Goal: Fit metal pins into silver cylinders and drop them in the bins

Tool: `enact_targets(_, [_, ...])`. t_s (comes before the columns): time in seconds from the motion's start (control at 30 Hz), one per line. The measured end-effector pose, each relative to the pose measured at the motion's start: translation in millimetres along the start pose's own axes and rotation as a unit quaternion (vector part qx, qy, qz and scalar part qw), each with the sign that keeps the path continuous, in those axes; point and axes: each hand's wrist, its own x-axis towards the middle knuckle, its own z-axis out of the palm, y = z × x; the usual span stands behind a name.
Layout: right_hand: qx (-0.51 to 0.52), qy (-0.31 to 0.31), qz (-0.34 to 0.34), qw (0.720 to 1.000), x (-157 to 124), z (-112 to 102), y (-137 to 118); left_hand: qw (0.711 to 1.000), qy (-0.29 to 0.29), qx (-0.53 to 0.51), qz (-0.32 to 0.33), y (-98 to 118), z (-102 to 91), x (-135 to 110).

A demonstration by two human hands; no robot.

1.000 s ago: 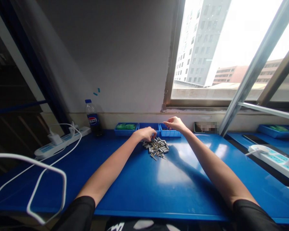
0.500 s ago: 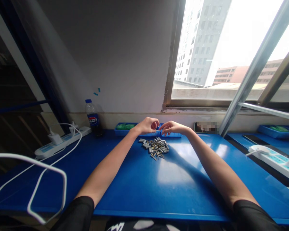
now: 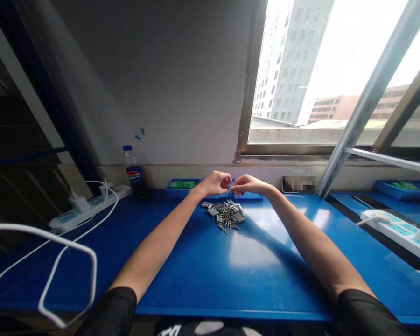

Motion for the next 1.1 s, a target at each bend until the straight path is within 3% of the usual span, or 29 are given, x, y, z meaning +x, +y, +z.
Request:
enact_targets(0.1, [-0.019, 0.038, 0.002, 0.999, 3, -3, 3, 0.999, -0.018, 0.027, -0.038, -1, 1.3, -1])
enact_targets(0.2, [-0.059, 0.113, 0.024, 0.992, 7, -8, 9, 0.992, -0.084, 0.066, -0.065, -1, 2.1, -3])
enact_targets(0.33, [-0.142, 0.25, 0.077, 0.955, 10, -15, 16, 0.971, -0.2, 0.108, -0.068, -1, 8.8, -6])
enact_targets(0.43, [-0.15, 0.291, 0.093, 0.94, 10, -16, 19, 0.962, -0.225, 0.14, -0.072, -2, 17.3, -7])
enact_targets(0.7, [-0.11, 0.278, 0.099, 0.949, 10, -12, 16, 0.959, -0.217, 0.16, -0.092, -6, 26.7, -8])
enact_targets(0.97, [-0.168, 0.245, 0.109, 0.949, 7, -16, 14, 0.969, -0.197, 0.131, -0.078, -6, 18.4, -9])
enact_targets(1.03, [-0.192, 0.21, 0.12, 0.951, 0, -21, 10, 0.972, -0.19, 0.111, -0.078, -5, 16.2, -8])
enact_targets(1.1, [-0.224, 0.125, 0.152, 0.954, -6, -25, 5, 0.975, -0.19, 0.089, -0.078, -4, 15.2, -7])
